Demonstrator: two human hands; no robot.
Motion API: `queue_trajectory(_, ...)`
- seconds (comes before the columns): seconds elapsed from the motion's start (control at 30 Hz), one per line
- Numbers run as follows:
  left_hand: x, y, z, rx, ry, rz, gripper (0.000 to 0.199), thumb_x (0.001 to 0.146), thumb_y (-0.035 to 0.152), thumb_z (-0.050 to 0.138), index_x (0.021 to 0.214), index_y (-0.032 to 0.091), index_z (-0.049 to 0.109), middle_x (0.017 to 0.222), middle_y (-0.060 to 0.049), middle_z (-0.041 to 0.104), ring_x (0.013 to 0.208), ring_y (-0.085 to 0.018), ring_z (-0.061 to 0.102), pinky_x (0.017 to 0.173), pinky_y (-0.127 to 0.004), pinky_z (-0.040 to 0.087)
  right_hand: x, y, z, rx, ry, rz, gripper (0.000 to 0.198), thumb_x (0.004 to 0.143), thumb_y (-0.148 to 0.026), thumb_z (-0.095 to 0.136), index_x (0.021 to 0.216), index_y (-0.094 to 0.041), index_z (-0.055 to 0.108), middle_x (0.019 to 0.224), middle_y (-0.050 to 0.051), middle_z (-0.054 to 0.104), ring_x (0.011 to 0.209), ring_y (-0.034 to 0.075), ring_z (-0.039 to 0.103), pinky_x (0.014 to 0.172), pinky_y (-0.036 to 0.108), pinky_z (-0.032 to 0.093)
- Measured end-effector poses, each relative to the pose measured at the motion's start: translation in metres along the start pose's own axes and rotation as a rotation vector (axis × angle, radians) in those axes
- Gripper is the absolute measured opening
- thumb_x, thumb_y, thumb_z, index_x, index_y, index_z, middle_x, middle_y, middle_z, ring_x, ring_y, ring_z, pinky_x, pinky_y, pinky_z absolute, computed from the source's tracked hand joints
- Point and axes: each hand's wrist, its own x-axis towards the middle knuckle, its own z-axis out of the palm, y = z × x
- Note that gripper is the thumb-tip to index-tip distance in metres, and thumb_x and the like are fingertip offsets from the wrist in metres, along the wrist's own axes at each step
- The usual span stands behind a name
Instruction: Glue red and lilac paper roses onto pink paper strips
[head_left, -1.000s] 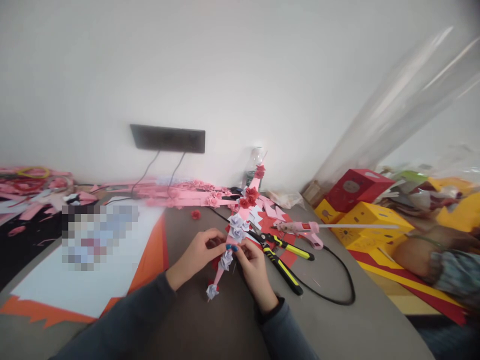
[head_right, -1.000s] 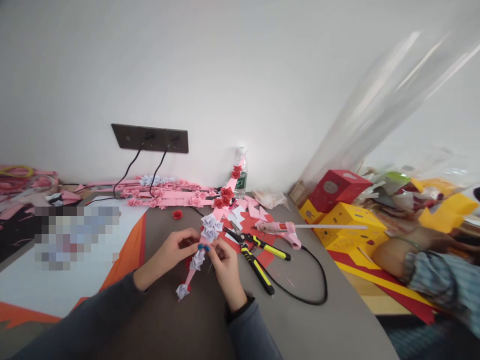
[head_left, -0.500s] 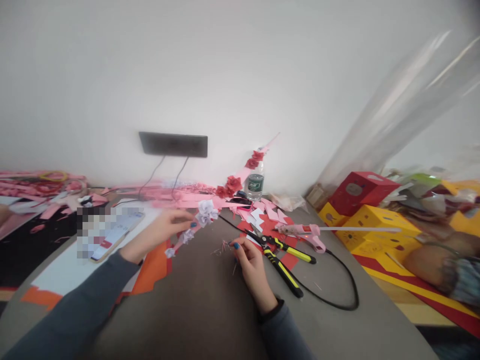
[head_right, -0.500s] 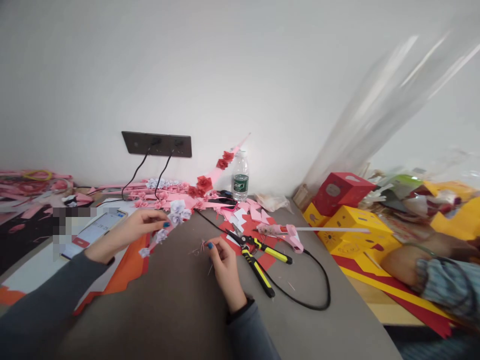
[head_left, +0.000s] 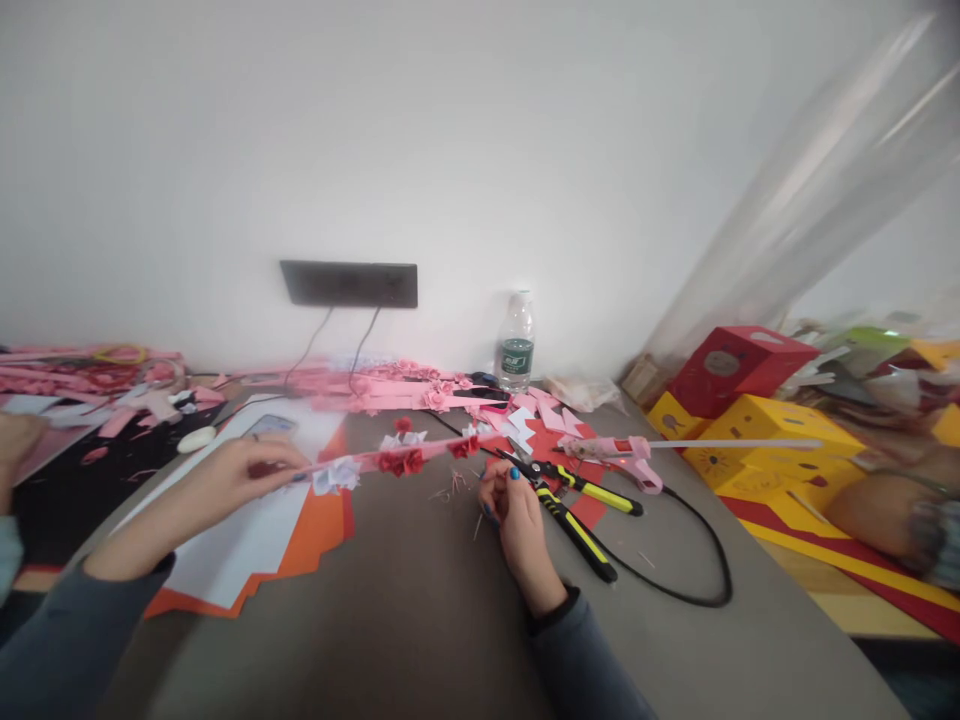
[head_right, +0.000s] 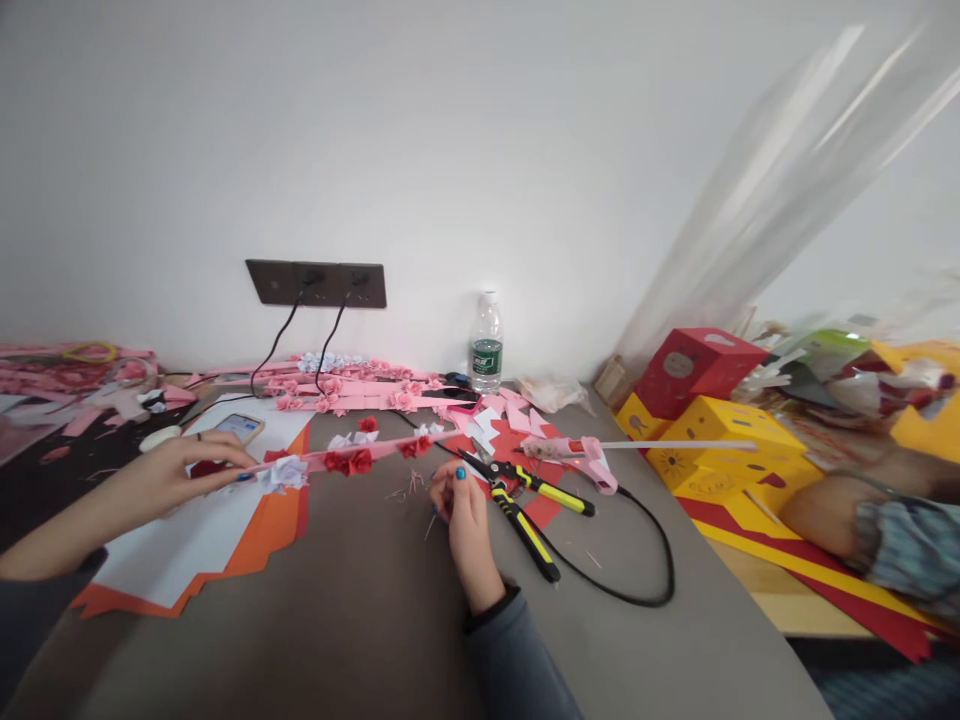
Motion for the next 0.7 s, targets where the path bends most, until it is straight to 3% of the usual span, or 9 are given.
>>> queue_trajectory(0.23,-0.013,-0.009,0.021,0.168,0.137,0.263,0.026,0.097,0.037,0.055,0.09,0.028,0.078,0.087,-0.003,0.074,0.086,-0.022,0.065,0.079,-0.031,0.049,0.003,-0.003,0.003,0.256,0.13,-0.061,0.048,0.093,-0.06,0.057,0.068,-0.025,0.036,0.049,-0.013,0.025,0.04,0.007,0.016,0.042,0.023,0.018)
queue_trajectory(0.4,-0.022,-0.008,0.035,0.279,0.137,0.337,0.028,0.1,0.031,0.051,0.086,0.026,0.074,0.085,-0.002,0.072,0.08,-0.019,0.065,0.079,-0.031,0.046,0.002,-0.005,0.002,0.298,0.178,-0.067,0.049,0.093,-0.053,0.064,0.066,-0.024,0.035,0.05,-0.013,0.027,0.041,0.006,0.018,0.044,0.023,0.023)
queue_trajectory(0.6,-0.024,-0.016,0.029,0.186,0.144,0.235,0.026,0.098,0.033,0.05,0.091,0.025,0.073,0.101,-0.006,0.073,0.099,-0.022,0.065,0.087,-0.028,0.049,0.0,-0.003,0.001,0.155,0.115,-0.075,0.056,0.09,-0.057,0.065,0.059,-0.024,0.031,0.05,-0.011,0.026,0.043,0.007,0.022,0.044,0.024,0.024)
queue_trajectory(0.7,-0.022,-0.019,0.018,0.08,0.093,0.129,0.025,0.092,0.039,0.055,0.087,0.025,0.075,0.096,-0.004,0.075,0.089,-0.021,0.067,0.076,-0.023,0.05,0.0,-0.003,0.002,0.114,0.106,-0.079,0.056,0.091,-0.059,0.063,0.058,-0.024,0.034,0.051,-0.01,0.028,0.043,0.007,0.023,0.044,0.025,0.023)
